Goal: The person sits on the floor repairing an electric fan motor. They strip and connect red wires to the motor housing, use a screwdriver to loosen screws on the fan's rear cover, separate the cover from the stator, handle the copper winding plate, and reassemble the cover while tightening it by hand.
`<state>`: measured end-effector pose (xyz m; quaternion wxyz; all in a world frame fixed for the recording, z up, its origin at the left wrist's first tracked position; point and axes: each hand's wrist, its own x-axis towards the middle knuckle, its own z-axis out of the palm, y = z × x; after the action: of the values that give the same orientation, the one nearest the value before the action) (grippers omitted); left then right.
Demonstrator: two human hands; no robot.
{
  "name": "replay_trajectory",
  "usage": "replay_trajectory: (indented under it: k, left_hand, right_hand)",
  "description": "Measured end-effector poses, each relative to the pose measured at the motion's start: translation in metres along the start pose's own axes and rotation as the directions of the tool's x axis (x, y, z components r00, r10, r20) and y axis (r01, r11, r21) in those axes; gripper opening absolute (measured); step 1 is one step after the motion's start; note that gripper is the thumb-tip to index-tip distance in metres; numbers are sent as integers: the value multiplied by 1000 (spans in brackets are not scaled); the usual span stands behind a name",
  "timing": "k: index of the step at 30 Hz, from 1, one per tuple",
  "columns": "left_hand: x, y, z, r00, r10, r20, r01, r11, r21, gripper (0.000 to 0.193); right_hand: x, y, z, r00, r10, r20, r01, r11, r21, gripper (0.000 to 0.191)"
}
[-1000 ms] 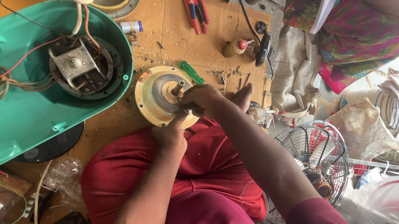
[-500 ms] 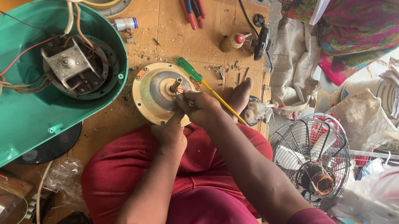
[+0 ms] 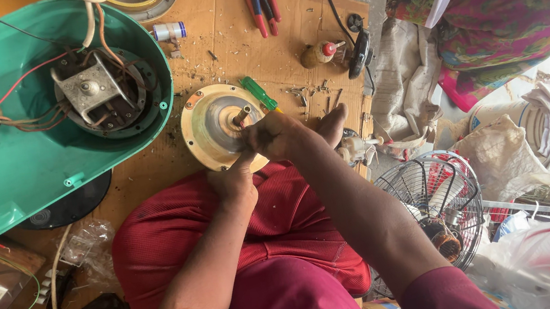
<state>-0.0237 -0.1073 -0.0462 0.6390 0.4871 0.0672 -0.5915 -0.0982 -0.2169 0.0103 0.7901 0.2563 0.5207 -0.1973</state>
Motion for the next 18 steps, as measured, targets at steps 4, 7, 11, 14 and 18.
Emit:
replay_trajectory:
  k: [4, 7, 11, 14, 18]
  left_hand:
    - [0, -3, -1, 995, 4, -96, 3, 997, 74, 77]
    - [1, -5, -1, 992, -8, -123, 20, 995, 95, 79]
    - [1, -5, -1, 993, -4, -118, 11, 998, 61, 79]
    - [1, -6, -1, 996, 8, -89, -5, 999, 36, 77]
    - [0, -6, -2, 990, -12, -138, 22, 997, 72, 77]
  right_hand:
    - [3, 5, 5, 915, -375, -151, 304, 883, -357, 9]
    - [4, 10, 8, 822, -565, -75, 472, 749, -465, 23]
    - [-5, 18, 4, 913, -408, 34, 408, 902, -143, 20]
    - [-8, 25, -2, 922, -385, -26, 384, 922, -47, 19]
    - [-1, 27, -6, 924, -362, -127, 374, 922, 99, 18]
